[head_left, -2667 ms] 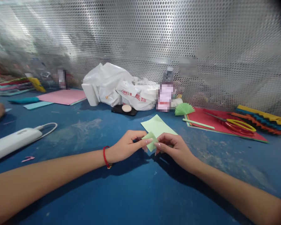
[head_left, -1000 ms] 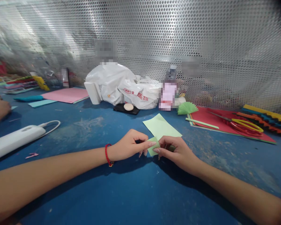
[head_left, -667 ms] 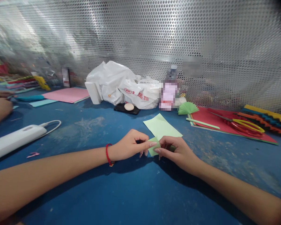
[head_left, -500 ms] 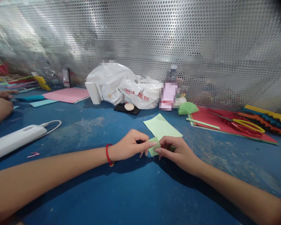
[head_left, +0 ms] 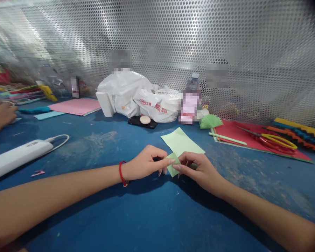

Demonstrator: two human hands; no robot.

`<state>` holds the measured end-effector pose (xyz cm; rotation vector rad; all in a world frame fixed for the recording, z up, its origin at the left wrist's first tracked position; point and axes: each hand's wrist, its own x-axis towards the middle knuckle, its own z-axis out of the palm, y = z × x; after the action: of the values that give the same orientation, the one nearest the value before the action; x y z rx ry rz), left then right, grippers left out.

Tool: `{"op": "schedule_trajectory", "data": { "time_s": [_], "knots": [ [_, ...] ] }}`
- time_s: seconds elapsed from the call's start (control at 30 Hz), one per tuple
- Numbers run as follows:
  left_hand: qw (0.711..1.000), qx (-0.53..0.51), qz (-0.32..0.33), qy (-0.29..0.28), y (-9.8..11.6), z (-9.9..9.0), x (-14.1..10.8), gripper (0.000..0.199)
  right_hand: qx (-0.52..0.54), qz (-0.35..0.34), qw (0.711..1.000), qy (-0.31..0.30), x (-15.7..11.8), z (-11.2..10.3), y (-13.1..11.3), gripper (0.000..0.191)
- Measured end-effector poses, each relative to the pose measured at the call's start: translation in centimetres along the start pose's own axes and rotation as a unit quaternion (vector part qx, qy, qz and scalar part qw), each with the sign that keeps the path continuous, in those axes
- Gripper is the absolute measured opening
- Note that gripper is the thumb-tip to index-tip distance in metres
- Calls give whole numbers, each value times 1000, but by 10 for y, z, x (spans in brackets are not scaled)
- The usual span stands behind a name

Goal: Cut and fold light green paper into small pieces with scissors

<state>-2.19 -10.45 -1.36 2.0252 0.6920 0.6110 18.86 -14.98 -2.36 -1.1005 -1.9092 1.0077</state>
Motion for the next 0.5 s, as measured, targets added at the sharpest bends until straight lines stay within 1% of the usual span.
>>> {"op": "schedule_trajectory", "data": {
  "time_s": [0.17, 0.3, 0.4, 0.5],
  "knots": [
    [1000, 4, 3, -4, 0, 1, 0, 45, -8, -4, 1000, 1, 0, 0, 1, 26],
    [1000, 12, 15, -6, 1, 0, 0, 43, -26, -22, 999, 13, 0, -1, 1, 28],
    [999, 27, 27, -10, 2, -2, 0, 41, -34, -40, 998, 27, 0, -1, 1, 26],
    [999, 32, 39, -2, 1, -2, 0, 36, -34, -45, 998, 41, 1, -2, 2, 21]
  ]
}}
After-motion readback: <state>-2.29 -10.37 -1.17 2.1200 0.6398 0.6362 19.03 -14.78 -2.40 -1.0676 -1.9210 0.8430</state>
